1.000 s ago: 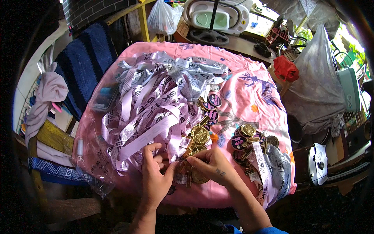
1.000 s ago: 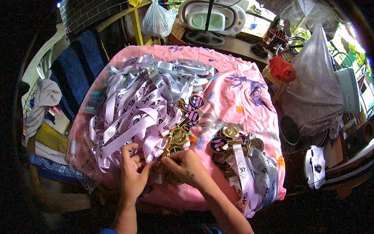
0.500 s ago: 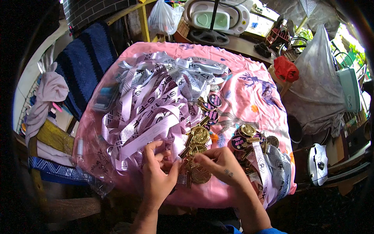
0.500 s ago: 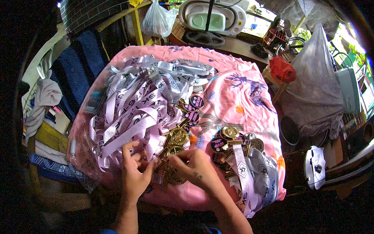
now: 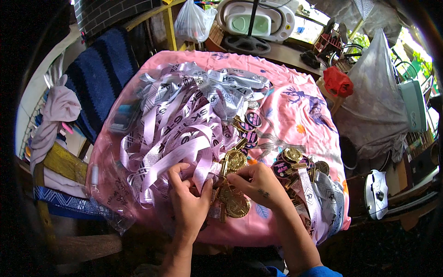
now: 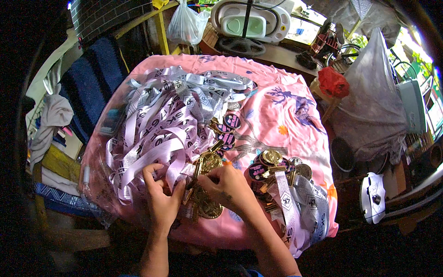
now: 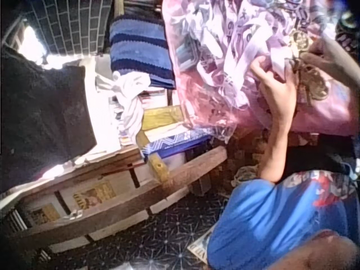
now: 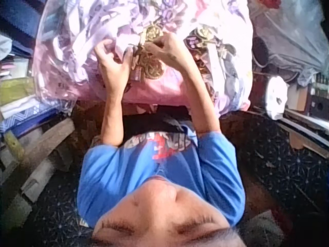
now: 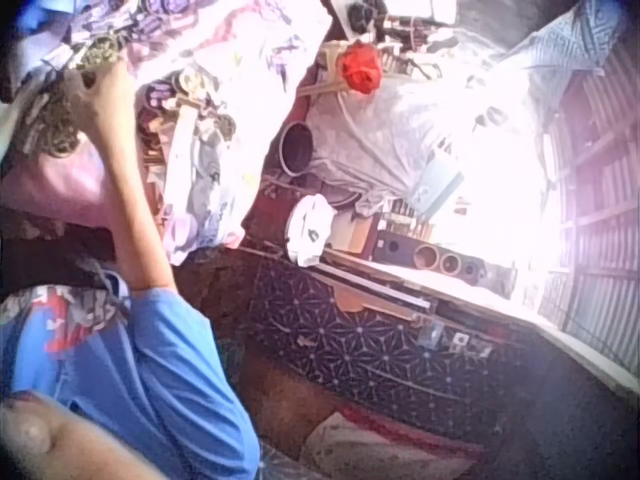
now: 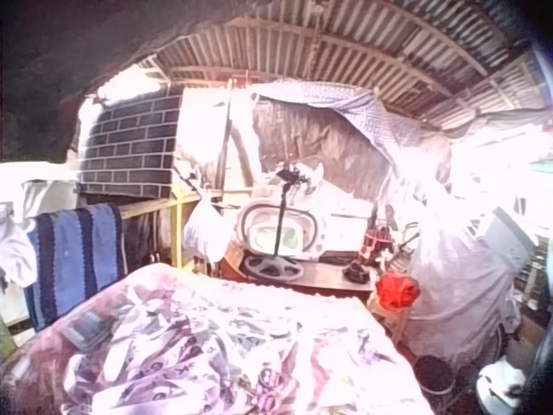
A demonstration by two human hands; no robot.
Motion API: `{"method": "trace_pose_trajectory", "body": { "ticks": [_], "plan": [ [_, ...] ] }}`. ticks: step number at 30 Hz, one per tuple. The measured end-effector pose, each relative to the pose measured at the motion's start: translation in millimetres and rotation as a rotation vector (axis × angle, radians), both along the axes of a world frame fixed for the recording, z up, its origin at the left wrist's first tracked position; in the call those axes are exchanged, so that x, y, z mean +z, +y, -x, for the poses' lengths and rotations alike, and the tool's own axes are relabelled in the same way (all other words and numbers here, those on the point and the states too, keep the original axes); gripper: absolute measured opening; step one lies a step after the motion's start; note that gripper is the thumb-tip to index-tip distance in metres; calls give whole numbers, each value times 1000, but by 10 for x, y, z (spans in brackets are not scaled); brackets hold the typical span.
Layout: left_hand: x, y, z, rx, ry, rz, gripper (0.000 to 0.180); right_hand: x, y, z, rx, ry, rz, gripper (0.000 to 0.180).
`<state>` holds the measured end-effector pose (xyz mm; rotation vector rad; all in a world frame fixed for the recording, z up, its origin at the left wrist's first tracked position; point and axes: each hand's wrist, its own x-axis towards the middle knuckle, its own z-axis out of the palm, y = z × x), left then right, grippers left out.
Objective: The person assembles medals by attaching ribbons to medal bodies using a stapler. They repeatedly pick up ribbons and medals, align them, and staple them together on a pink cloth-covered table.
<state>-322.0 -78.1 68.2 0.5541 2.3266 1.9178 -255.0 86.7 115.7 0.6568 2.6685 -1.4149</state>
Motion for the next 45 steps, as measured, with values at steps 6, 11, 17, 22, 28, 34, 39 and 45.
{"method": "trace_pose_trajectory", "body": {
  "ticks": [6, 11, 17, 22, 28, 34, 39, 45],
  "plan": [
    [16, -52, -16, -80, -155, 41, 59, -39, 19, -22, 11, -23, 87, 33],
    [50, -42, -30, -81, -117, 42, 59, -187, 25, 34, 10, -5, 167, 32],
    [53, -63, -30, -87, -72, 76, 60, -86, 32, -25, 20, 2, 147, 31],
    [235, -83, -85, -35, 103, 320, 53, 10, 178, -102, -68, 98, 70, 32],
    [516, 42, -40, 61, 671, 530, 43, 35, 140, 86, -51, 78, -46, 36],
    [349, 167, 131, -14, 678, 610, 19, -43, 138, 225, -11, 139, -134, 34],
    [333, 154, 131, -38, 609, 543, 13, -26, 139, 275, 13, 110, -150, 33],
    [319, 159, 131, -21, 634, 513, 11, -113, 147, 268, 51, 190, -204, 34]
  ]
}}
